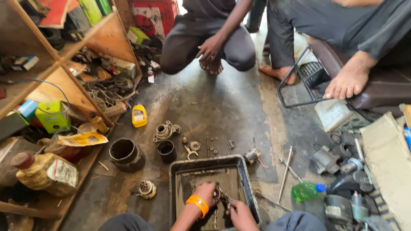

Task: The person sits on the floor and uses a metal tool to scrape and clean a cylindrical mechanical part submerged in a tray of dark liquid. They then pour a green liquid from a plastic bottle onto the part to rinse it.

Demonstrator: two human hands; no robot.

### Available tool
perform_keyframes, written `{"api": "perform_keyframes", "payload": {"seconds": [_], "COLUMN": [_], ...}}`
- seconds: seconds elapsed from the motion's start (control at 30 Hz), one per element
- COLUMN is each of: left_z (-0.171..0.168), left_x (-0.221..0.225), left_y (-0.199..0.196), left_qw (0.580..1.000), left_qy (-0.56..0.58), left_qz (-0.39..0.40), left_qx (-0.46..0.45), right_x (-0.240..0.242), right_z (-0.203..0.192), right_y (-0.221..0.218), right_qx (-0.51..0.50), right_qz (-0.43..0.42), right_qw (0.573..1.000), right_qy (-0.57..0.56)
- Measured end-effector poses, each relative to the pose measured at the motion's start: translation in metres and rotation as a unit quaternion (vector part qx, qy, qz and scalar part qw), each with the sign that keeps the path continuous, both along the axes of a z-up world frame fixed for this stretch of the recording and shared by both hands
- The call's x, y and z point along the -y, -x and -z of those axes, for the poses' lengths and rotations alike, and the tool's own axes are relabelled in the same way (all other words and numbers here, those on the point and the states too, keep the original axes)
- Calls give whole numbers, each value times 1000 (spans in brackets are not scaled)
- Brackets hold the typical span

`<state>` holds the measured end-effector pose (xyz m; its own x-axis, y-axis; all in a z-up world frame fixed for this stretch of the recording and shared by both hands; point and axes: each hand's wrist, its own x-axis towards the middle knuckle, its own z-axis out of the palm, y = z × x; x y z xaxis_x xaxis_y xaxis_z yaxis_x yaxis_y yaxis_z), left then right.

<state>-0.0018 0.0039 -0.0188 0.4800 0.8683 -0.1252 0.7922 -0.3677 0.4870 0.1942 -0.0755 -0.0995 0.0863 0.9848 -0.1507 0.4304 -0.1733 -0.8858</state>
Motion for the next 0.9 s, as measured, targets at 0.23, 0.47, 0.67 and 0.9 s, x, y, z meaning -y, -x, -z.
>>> {"api": "perform_keyframes", "payload": {"seconds": [0.23,0.47,0.67,0.9], "left_z": [27,16,0,-3], "left_x": [-8,-1,3,7], "left_y": [0,1,0,1], "left_qw": [1000,1000,1000,1000], "left_qy": [-23,-11,7,-18], "left_qz": [-1,-8,-4,-6], "left_qx": [6,16,3,11], "right_x": [-2,-10,-9,-8], "right_z": [4,21,31,22], "right_y": [-3,-3,-10,-8], "right_qx": [44,-30,25,61], "right_qz": [-25,-1,-44,-55], "right_qw": [999,1000,999,996], "right_qy": [-3,1,-1,46]}}
